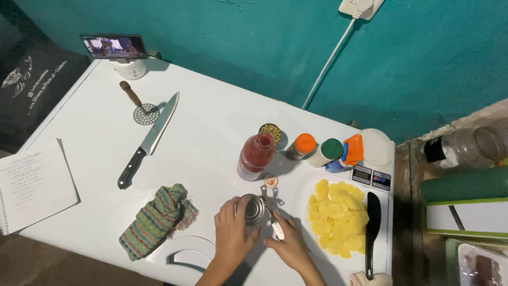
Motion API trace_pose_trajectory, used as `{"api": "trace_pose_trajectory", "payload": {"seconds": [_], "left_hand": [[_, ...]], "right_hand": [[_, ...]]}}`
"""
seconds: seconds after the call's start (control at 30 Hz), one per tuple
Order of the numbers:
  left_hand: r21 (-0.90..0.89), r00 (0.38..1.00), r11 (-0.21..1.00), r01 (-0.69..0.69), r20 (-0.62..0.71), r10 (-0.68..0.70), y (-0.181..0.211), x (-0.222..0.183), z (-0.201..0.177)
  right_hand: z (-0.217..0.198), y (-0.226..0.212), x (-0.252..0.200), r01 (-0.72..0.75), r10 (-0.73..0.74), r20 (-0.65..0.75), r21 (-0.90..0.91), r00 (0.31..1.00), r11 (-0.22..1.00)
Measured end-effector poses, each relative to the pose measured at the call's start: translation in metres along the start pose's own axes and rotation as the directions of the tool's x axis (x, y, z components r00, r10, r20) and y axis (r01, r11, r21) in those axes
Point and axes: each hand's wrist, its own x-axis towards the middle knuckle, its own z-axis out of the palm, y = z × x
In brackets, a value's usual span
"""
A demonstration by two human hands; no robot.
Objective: The recorder is using a manual can opener to open a metal can on a workspace.
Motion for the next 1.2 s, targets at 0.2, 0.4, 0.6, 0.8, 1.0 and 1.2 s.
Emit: {"api": "trace_pose_trajectory", "payload": {"seconds": [0.2,0.4,0.6,0.8,1.0,1.2], "left_hand": [[-0.266,0.977,0.943,0.201,0.131,-0.171,-0.031,-0.002,0.028],[-0.186,0.939,0.933,0.308,0.217,-0.266,-0.030,0.003,0.024],[-0.149,0.928,0.934,0.325,0.240,-0.285,-0.030,0.006,0.026],[-0.169,0.941,0.942,0.290,0.231,-0.248,-0.031,0.007,0.022],[-0.132,0.911,0.928,0.347,0.281,-0.301,-0.028,0.010,0.021],[-0.157,0.940,0.944,0.290,0.230,-0.250,-0.027,0.005,0.022]], "right_hand": [[-0.012,-0.059,0.002,-0.346,0.351,-0.027,-0.267,0.936,0.900],[-0.007,-0.061,0.008,-0.313,0.324,-0.069,-0.506,0.943,0.804],[-0.003,-0.057,0.013,-0.214,0.177,-0.120,-0.610,0.977,0.763],[0.008,-0.050,0.014,-0.240,0.140,-0.202,-0.657,0.969,0.715],[0.018,-0.025,0.016,-0.311,0.190,-0.249,-0.668,0.950,0.677],[0.020,-0.025,0.013,-0.313,0.158,-0.299,-0.593,0.941,0.742]]}}
